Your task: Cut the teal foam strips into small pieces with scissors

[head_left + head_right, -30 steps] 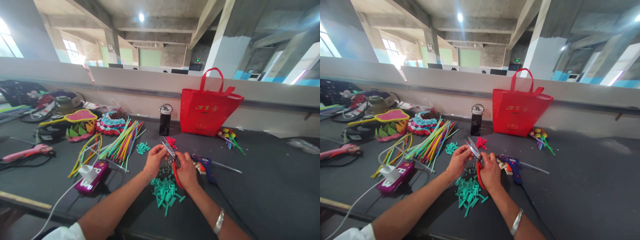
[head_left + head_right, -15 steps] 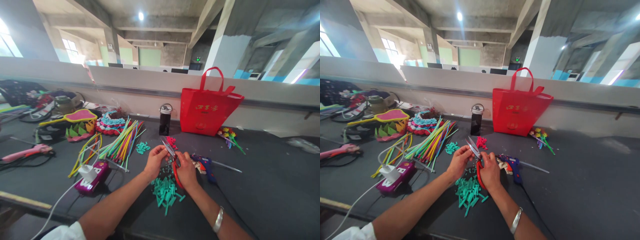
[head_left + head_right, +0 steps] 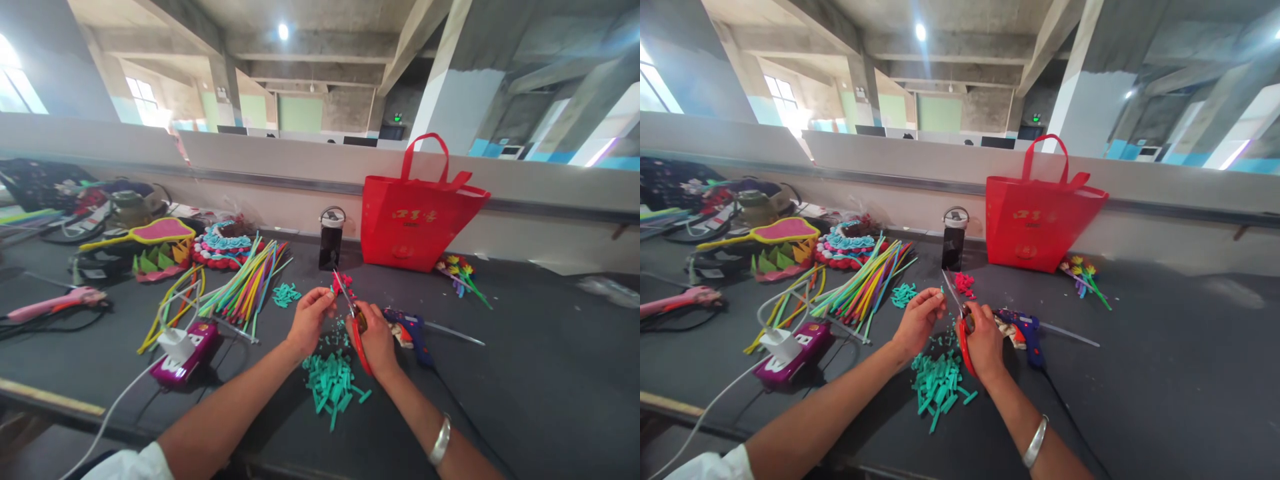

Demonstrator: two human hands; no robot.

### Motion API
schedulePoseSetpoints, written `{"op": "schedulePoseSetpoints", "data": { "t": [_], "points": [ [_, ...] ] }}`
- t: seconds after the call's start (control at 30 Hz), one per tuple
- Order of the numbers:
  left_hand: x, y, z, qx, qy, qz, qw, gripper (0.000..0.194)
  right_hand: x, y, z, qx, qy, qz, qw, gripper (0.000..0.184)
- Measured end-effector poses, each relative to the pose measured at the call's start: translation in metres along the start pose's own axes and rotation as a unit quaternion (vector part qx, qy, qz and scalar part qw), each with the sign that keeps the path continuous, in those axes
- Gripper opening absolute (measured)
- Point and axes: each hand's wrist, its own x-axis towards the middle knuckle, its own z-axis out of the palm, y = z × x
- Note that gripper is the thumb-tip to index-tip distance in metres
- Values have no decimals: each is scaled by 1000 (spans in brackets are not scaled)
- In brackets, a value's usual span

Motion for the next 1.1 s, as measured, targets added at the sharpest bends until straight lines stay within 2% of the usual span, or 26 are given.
{"op": "schedulePoseSetpoints", "data": {
  "t": [0.27, 0.63, 0.8, 1.1],
  "points": [
    [-1, 1, 0, -15, -20, -13, 1000, 15, -1, 0, 0, -27, -38, -17, 999, 31],
    [-1, 3, 1, -2, 3, 3, 1000, 14, -2, -3, -1, -1, -36, -4, 999, 26],
    [-1, 2, 1, 6, -4, 0, 1000, 13, -2, -4, -2, -7, -55, 4, 998, 28],
    [-3, 1, 2, 21, -2, -2, 1000, 16, -3, -2, -1, 16, -43, -9, 999, 26]
  ]
}}
